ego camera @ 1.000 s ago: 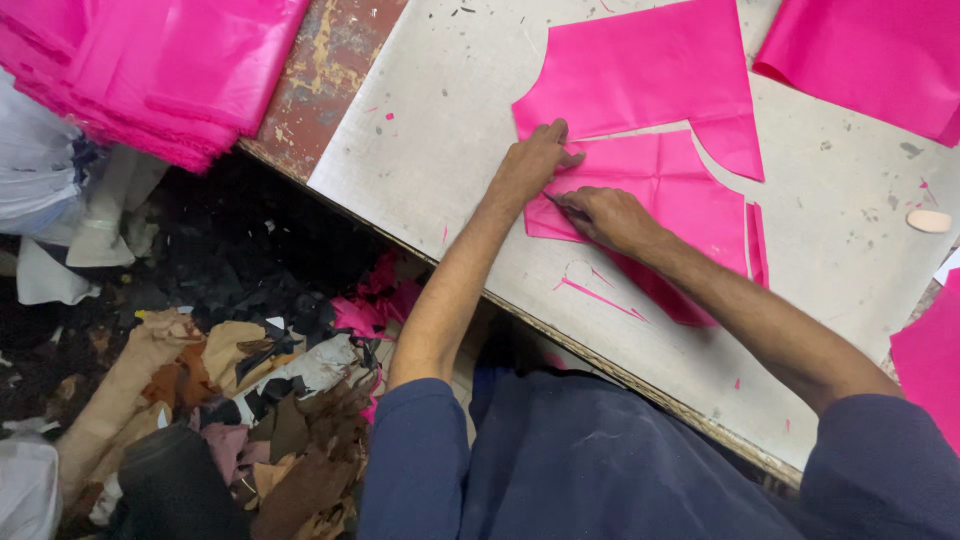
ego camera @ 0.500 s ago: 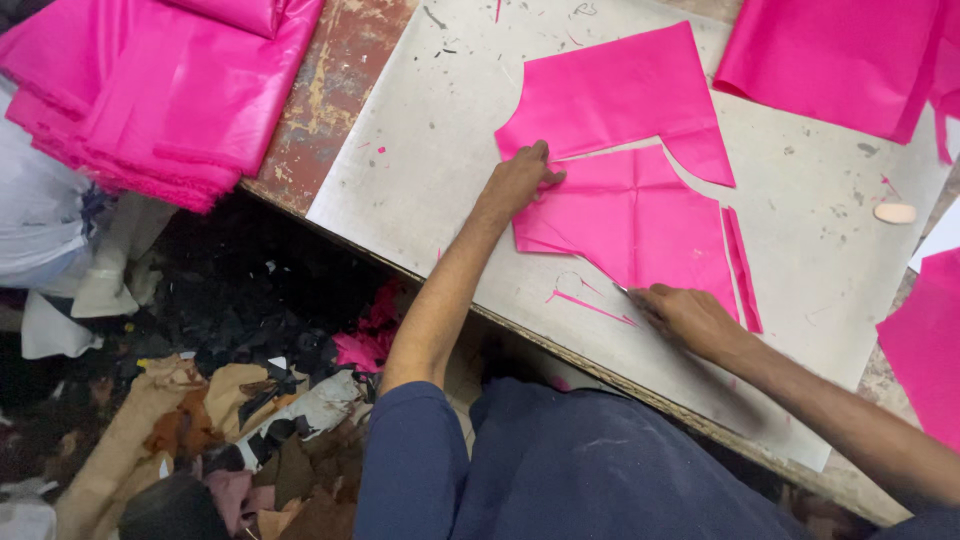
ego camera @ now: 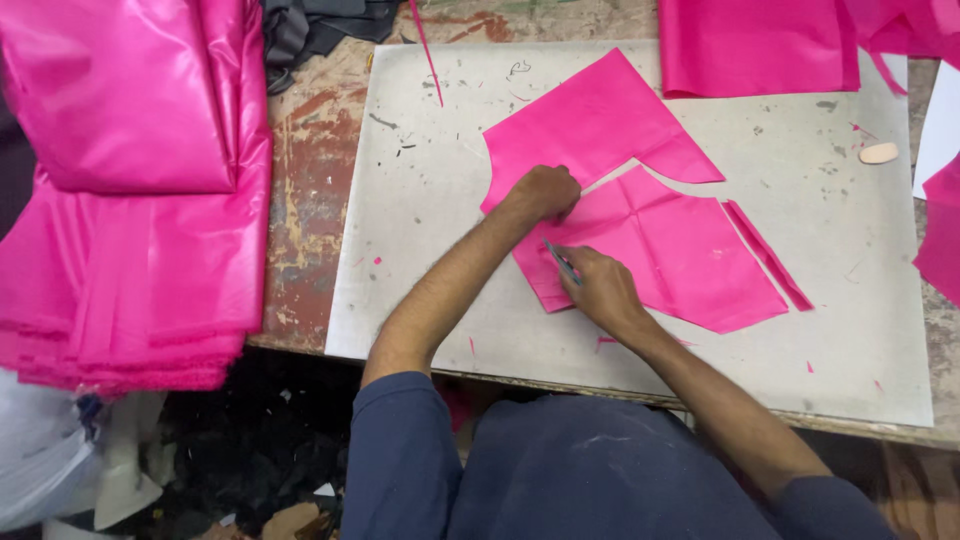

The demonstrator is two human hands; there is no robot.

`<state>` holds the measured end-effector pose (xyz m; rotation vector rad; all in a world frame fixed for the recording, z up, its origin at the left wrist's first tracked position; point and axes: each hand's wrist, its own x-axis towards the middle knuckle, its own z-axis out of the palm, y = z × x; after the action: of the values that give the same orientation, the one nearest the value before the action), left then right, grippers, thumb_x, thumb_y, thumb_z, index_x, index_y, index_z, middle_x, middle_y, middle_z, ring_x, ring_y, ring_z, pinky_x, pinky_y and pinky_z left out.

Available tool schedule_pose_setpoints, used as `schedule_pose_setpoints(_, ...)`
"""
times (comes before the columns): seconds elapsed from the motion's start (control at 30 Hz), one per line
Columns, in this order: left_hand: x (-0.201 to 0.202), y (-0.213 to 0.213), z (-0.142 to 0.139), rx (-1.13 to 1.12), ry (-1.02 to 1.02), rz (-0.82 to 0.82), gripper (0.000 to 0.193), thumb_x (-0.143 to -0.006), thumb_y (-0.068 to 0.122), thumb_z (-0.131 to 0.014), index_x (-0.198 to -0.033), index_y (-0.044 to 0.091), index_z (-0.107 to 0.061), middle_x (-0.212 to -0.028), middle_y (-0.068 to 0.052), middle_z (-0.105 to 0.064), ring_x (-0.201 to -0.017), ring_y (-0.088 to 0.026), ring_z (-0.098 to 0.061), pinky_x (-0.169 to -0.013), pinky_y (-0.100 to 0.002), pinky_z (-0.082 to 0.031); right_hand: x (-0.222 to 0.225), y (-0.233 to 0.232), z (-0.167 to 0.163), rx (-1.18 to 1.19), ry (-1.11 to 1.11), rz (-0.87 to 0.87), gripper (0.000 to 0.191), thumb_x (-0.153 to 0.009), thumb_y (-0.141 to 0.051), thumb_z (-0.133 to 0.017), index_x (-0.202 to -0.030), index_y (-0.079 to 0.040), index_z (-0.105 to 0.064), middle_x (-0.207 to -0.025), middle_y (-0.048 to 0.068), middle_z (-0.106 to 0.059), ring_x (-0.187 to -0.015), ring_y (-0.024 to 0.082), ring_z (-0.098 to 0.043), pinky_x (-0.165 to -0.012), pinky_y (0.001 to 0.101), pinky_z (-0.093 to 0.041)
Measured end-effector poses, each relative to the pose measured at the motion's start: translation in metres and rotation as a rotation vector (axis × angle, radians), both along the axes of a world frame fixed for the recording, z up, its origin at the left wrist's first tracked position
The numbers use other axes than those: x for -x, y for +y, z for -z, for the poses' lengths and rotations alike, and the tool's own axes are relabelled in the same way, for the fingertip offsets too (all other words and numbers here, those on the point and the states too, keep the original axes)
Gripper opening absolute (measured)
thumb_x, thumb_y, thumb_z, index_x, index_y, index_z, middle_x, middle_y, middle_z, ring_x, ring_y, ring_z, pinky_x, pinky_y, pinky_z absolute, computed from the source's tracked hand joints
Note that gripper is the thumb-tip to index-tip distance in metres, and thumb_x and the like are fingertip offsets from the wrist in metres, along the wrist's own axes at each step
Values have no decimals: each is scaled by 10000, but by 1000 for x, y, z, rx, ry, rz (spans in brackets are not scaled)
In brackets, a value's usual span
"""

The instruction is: The person folds a large piece of pink fabric on a work table, then uses a utility knife to cut it into smaller pieces. The cut pieces are stacked on the table.

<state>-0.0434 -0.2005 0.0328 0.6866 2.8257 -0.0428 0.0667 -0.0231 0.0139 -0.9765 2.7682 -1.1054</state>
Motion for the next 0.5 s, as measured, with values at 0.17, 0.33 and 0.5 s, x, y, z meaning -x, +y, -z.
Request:
schedule_pose_setpoints(0.17, 7, -8, 9, -220, -113, 32, 66, -769, 138, -751, -704, 129, -752, -834, -110, -761, -737, -249, -725, -651, -407, -584, 13, -31, 28, -25, 88, 104, 377, -880, -143, -706, -1252, -89, -706, -1044, 185, -720, -858, 390, -708, -738, 493, -577)
schedule_pose_setpoints(0.33, 0, -13, 21, -388, -154, -3, 17, -830, 55, -696, -815, 58, -704, -817, -102, -754, -628, -202, -731, -564, -353, -573, 10, -30, 26, -164, 2, 129, 381, -910, -160, -681, -1289, -123, -697, -971, 170, -699, -771, 363, -708, -691, 481, -586)
schedule_pose_setpoints(0.5, -9, -25, 29, -574, -155, 12, 59, -861, 16, -676, -914, 24, -654, -845, -88, -748, -615, -209, -726, -552, -352, -561, 12, -35, 23, -265, 5, 88, 385, -932, -128, -648, -1315, -115, -676, -971, 178, -695, -792, 376, -702, -697, 495, -579)
